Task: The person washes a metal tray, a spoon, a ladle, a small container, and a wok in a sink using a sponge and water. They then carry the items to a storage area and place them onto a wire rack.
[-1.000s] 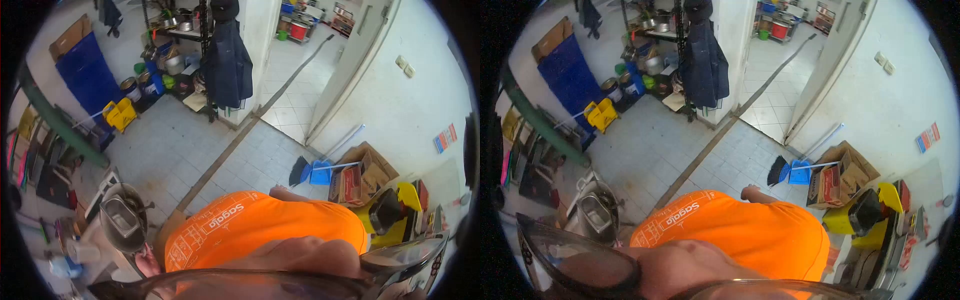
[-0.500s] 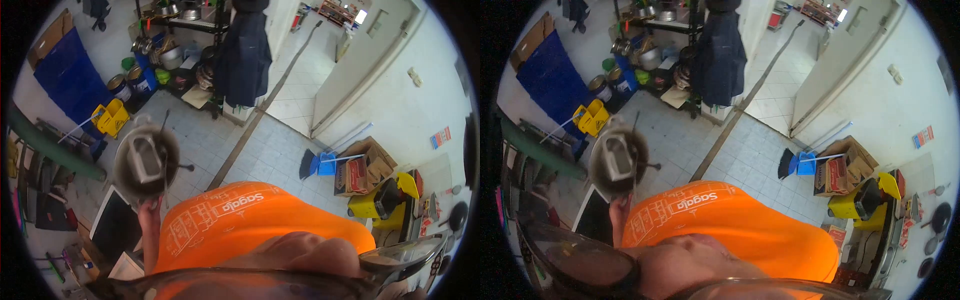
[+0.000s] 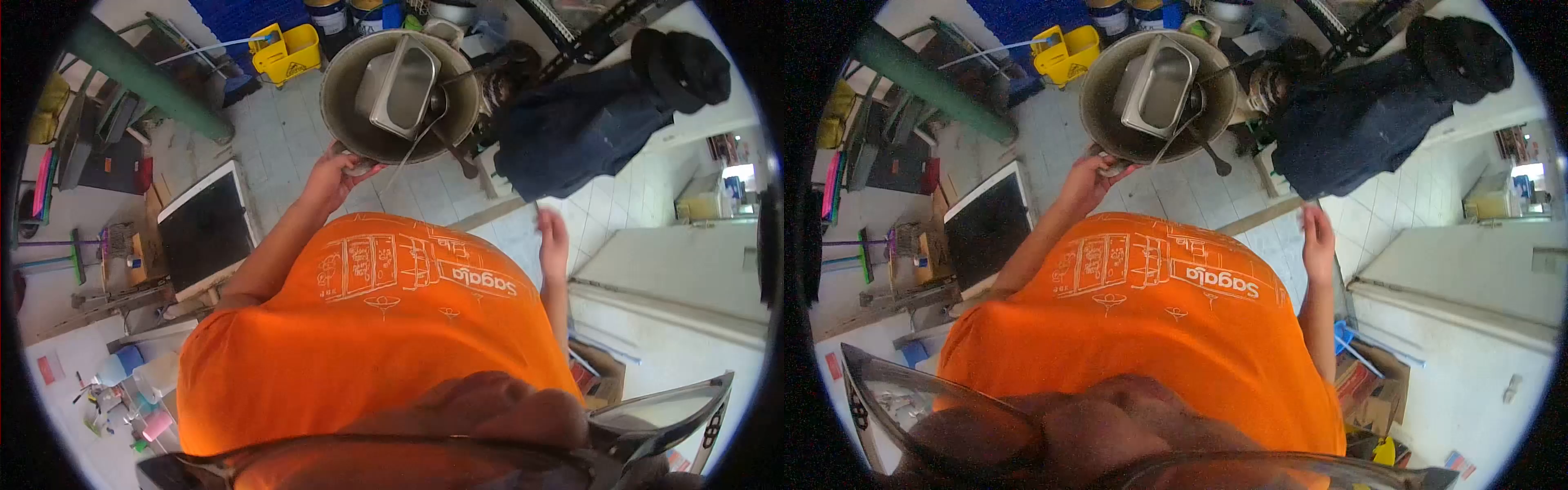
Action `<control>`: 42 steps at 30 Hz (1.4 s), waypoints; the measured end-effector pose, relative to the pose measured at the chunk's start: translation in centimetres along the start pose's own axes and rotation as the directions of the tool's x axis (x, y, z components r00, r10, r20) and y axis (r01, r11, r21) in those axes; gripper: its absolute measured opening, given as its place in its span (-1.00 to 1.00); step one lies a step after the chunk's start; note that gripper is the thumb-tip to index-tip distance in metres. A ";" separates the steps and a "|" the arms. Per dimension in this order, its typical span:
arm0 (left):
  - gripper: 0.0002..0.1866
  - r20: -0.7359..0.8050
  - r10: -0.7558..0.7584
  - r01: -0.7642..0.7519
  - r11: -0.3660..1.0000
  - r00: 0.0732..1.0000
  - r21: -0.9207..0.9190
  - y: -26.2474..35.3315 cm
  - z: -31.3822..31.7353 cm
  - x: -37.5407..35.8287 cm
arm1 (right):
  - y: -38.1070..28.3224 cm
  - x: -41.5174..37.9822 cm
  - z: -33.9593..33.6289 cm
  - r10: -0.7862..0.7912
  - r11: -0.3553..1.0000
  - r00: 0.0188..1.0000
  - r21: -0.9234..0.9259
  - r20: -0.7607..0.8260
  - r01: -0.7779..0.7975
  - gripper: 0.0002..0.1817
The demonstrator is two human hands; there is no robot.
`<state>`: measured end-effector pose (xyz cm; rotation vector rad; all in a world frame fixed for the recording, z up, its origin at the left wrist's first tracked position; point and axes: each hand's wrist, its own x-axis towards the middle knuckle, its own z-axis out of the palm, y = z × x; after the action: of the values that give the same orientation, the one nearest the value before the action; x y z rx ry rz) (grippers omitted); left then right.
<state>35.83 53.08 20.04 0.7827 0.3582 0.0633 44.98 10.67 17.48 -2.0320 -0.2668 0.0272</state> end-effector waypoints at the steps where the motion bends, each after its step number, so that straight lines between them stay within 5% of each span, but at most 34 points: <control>1: -0.31 0.006 0.008 -0.008 1.000 1.000 0.022 0.4 0.6 2.0 | -5.0 4.7 1.9 -0.168 0.985 0.985 0.042 0.023 0.167 -0.76; 2: -0.33 0.024 0.018 -0.019 1.000 1.000 0.020 0.3 0.8 3.8 | -8.4 8.6 4.1 -0.228 0.948 0.970 0.247 0.083 0.202 -0.78; 5: -0.36 0.047 0.040 -0.042 0.999 0.998 0.026 0.6 0.5 8.5 | -16.1 18.5 12.8 -0.462 0.886 0.830 0.121 0.314 0.447 -0.69; 7: -0.36 -0.008 0.044 -0.043 0.997 0.999 0.059 1.2 1.0 10.9 | -17.5 24.4 20.5 -0.178 0.980 0.890 -0.009 0.420 0.200 -0.36; 8: -0.37 -0.017 0.057 -0.056 0.998 0.998 0.037 1.2 0.6 12.6 | -18.3 26.9 23.4 -0.093 0.964 0.885 -0.181 0.456 0.195 -0.27; 10: -0.39 -0.056 0.076 -0.076 0.997 0.996 -0.012 2.2 0.4 15.6 | -16.9 31.0 29.0 -0.015 0.999 0.856 0.039 0.516 -0.006 -0.38; 15: -0.46 -0.021 0.093 -0.093 0.995 0.995 -0.019 7.1 -4.6 24.7 | -14.2 40.0 37.7 0.057 0.944 0.878 0.262 0.474 -0.203 -0.66; 18: -0.43 -0.005 0.005 -0.005 0.994 1.000 0.113 10.9 -6.5 29.5 | -16.9 43.3 37.5 0.006 0.590 0.802 0.646 0.597 -0.485 -0.71; 22: -0.40 0.083 -0.021 0.016 0.998 0.996 0.059 14.2 -8.3 34.6 | -20.8 46.5 37.4 -0.005 0.397 0.861 0.791 0.509 -0.465 -0.72; 26: -0.38 0.157 -0.049 0.046 0.999 0.986 0.026 16.7 -8.3 38.3 | -20.8 50.6 38.3 0.113 0.340 0.908 0.843 0.404 -0.417 -0.72; 31: -0.37 0.185 -0.038 0.049 0.997 0.982 -0.057 18.7 -8.4 43.1 | -23.0 58.5 33.4 0.067 0.346 0.963 0.899 0.262 -0.269 -0.69; 34: -0.31 0.156 -0.042 0.054 0.996 0.987 -0.075 19.4 -8.8 46.3 | -24.5 67.0 27.3 0.250 0.536 0.968 0.830 0.018 -0.154 -0.70; 35: -0.31 0.137 -0.018 0.030 0.996 0.990 -0.086 20.1 -8.2 46.9 | -24.8 69.8 25.4 0.145 0.483 0.987 0.876 -0.075 -0.005 -0.71; 36: -0.31 0.114 0.006 0.005 0.995 0.994 -0.098 20.5 -7.9 47.4 | -20.8 76.8 22.6 0.205 0.703 0.960 0.711 -0.189 -0.010 -0.73; 38: -0.31 0.049 0.035 -0.029 0.994 0.998 -0.105 21.6 -7.7 48.6 | -22.1 82.2 19.5 0.203 0.489 0.932 0.856 -0.300 0.169 -0.84; 40: -0.31 -0.013 0.097 -0.098 0.988 0.995 -0.117 22.4 -6.3 49.4 | -16.9 91.8 14.9 0.161 0.740 0.910 0.657 -0.382 0.145 -0.83; 41: -0.32 -0.072 0.111 -0.118 0.988 0.991 -0.098 22.9 -5.6 49.6 | -18.4 93.4 14.6 0.169 0.497 0.901 0.824 -0.399 0.272 -0.84; 42: -0.33 -0.134 0.121 -0.133 0.988 0.984 -0.080 23.1 -5.3 49.8 | -18.0 95.9 14.1 0.198 0.484 0.885 0.827 -0.422 0.286 -0.85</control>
<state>82.48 82.41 18.20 0.7144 0.4247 0.2490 133.40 50.06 36.07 -0.9097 0.0317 -0.3123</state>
